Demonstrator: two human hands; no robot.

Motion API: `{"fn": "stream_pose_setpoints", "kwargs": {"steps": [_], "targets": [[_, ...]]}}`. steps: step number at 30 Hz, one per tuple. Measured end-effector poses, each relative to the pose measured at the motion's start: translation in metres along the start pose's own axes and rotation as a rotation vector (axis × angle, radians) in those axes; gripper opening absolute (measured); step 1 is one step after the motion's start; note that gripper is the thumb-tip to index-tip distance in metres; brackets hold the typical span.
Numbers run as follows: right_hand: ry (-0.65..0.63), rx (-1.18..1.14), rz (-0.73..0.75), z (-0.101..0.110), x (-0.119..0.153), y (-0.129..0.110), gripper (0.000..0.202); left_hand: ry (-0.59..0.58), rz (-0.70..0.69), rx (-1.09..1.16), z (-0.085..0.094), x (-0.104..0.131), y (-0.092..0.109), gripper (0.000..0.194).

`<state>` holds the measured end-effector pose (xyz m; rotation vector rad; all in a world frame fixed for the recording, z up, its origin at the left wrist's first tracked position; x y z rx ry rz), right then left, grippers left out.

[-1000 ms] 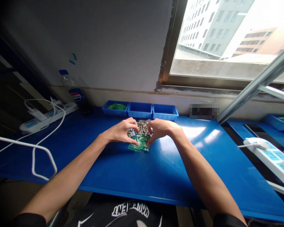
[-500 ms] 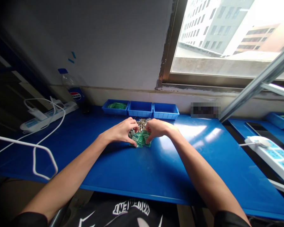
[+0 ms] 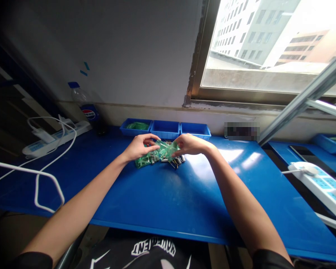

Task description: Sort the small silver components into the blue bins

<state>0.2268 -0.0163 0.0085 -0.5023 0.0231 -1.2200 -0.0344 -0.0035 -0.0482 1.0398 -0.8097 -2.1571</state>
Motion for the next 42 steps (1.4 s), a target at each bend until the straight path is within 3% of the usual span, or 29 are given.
{"fn": "stream_pose_setpoints", "kwargs": {"steps": [3,6,8,12,17,20,23,30,33,37,39,42], "targets": [[0.036,-0.062,-0.008,0.006,0.003,0.003,0.048,0.068,-0.002,-0.149,0.0,0.001,-0.009,0.035],[0.011,-0.152,-0.013,0.005,0.003,0.004,0.052,0.148,-0.131,-0.377,0.0,0.001,-0.009,0.027],[-0.016,-0.238,-0.018,0.003,0.002,0.004,0.053,0.198,-0.193,-0.402,0.0,0.0,-0.004,0.024],[-0.01,-0.448,-0.045,-0.003,-0.003,0.001,0.057,0.11,-0.14,-0.115,-0.003,-0.001,0.008,0.041],[0.032,-0.499,-0.05,-0.007,-0.007,-0.006,0.057,-0.011,-0.032,0.109,-0.008,0.0,0.015,0.038],[0.086,-0.504,-0.08,-0.01,-0.009,-0.008,0.059,-0.002,0.016,0.207,-0.006,-0.001,0.012,0.04],[0.095,-0.517,-0.123,-0.013,-0.011,-0.008,0.06,0.122,0.026,0.248,0.002,-0.005,0.0,0.04],[0.097,-0.395,-0.089,-0.016,-0.009,-0.016,0.059,0.609,0.201,0.312,0.026,-0.007,-0.048,0.041],[0.111,-0.334,-0.032,-0.017,-0.008,-0.021,0.057,0.651,0.28,0.32,0.032,-0.005,-0.058,0.046],[0.282,-0.232,-0.039,-0.027,-0.014,-0.027,0.051,0.614,0.202,0.144,0.034,-0.004,-0.05,0.044],[0.418,-0.138,-0.1,-0.037,-0.021,-0.029,0.051,0.497,0.139,0.044,0.031,-0.004,-0.044,0.04],[0.473,-0.024,-0.1,-0.056,-0.031,-0.031,0.059,0.23,0.058,-0.136,0.023,-0.002,-0.037,0.036]]}}
Point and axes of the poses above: each hand's wrist, its own x-axis away from the middle knuckle, its own z-axis out of the back of the hand, y = z × x, the point moved 1 cm from there along -x, towards the middle knuckle, and after that the axes turned 15 degrees about -z, right-handed, at the moved point
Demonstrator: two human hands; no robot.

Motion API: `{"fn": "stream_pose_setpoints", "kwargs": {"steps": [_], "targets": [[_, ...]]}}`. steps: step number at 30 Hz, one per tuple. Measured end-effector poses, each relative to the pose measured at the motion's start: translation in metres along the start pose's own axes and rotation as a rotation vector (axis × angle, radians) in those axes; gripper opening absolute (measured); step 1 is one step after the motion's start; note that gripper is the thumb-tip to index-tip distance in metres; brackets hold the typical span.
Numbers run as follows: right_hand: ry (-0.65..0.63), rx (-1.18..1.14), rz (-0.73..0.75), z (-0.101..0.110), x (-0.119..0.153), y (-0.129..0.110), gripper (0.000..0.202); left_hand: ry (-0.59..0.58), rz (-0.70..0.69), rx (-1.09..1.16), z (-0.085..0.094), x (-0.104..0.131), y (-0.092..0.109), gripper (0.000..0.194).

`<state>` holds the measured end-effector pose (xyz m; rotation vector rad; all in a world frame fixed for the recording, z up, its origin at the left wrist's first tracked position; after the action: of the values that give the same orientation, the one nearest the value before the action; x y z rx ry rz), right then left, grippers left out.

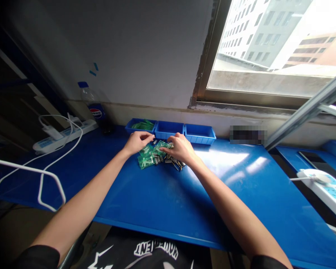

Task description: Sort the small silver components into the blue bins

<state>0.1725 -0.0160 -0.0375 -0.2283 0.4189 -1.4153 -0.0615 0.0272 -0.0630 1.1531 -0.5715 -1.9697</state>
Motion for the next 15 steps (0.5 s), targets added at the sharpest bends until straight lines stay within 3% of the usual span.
{"fn": "stream_pose_setpoints", "kwargs": {"steps": [4,8,11,15], "targets": [[0.026,0.044,0.032,-0.021,0.002,0.002,0.06,-0.185,-0.154,-0.256,-0.008,0.006,0.001,0.033],[0.069,-0.001,0.035,-0.024,0.001,0.003,0.053,-0.244,-0.215,-0.24,-0.01,0.005,0.004,0.025],[0.069,-0.14,0.024,-0.017,-0.001,0.0,0.043,-0.222,-0.169,-0.085,-0.009,0.003,0.01,0.024],[-0.108,-0.546,-0.105,-0.007,-0.004,-0.003,0.045,-0.105,-0.101,0.195,-0.006,0.0,0.02,0.037]]}}
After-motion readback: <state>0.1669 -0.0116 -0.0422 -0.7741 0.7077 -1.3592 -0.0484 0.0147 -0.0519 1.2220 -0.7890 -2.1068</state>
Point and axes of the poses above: each hand's wrist, its own x-axis away from the middle knuckle, its own z-axis out of the back of the hand, y = z × x, the point moved 1 cm from there along -x, towards the middle knuckle, and after that the axes turned 15 degrees about -z, right-handed, at the moved point
